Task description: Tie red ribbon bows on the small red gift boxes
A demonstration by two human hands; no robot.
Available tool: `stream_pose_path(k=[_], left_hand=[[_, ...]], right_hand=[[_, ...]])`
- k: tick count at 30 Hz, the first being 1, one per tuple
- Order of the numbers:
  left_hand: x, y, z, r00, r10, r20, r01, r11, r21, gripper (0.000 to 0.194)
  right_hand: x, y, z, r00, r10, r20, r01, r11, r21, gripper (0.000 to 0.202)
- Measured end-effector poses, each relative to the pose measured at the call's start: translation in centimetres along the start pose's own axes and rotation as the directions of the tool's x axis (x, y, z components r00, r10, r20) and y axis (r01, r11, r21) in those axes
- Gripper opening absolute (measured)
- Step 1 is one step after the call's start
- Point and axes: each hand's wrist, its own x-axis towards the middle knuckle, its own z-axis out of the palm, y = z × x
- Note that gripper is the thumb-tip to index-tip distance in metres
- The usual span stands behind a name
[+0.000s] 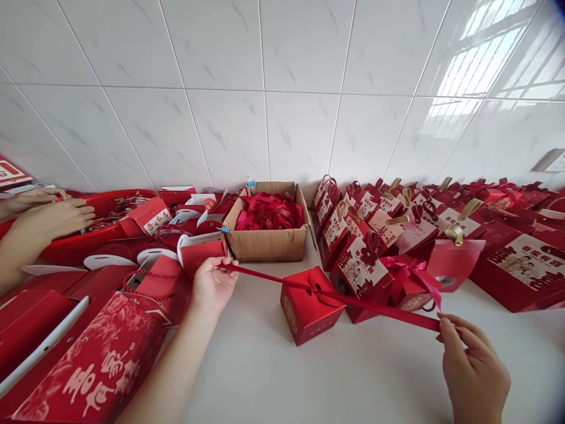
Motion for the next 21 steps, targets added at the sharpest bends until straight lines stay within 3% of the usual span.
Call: stream_pose_path(k=[16,21], left_hand=[[0.2,0.3,0.0,1.0,0.023,0.02,-0.024,0.998,0.062,0.008],[-0.5,1.2,0.3,0.997,0.03,0.071,-0.035,0.997,0.073,0.006]], right_hand=[[-0.6,-1.0,0.0,1.0,0.016,-0.01,-0.017,0.999,-0.041,0.036],[0.0,-2.5,-0.3,0.978,-0.14,-0.157,0.147,0.989,0.03,0.033]])
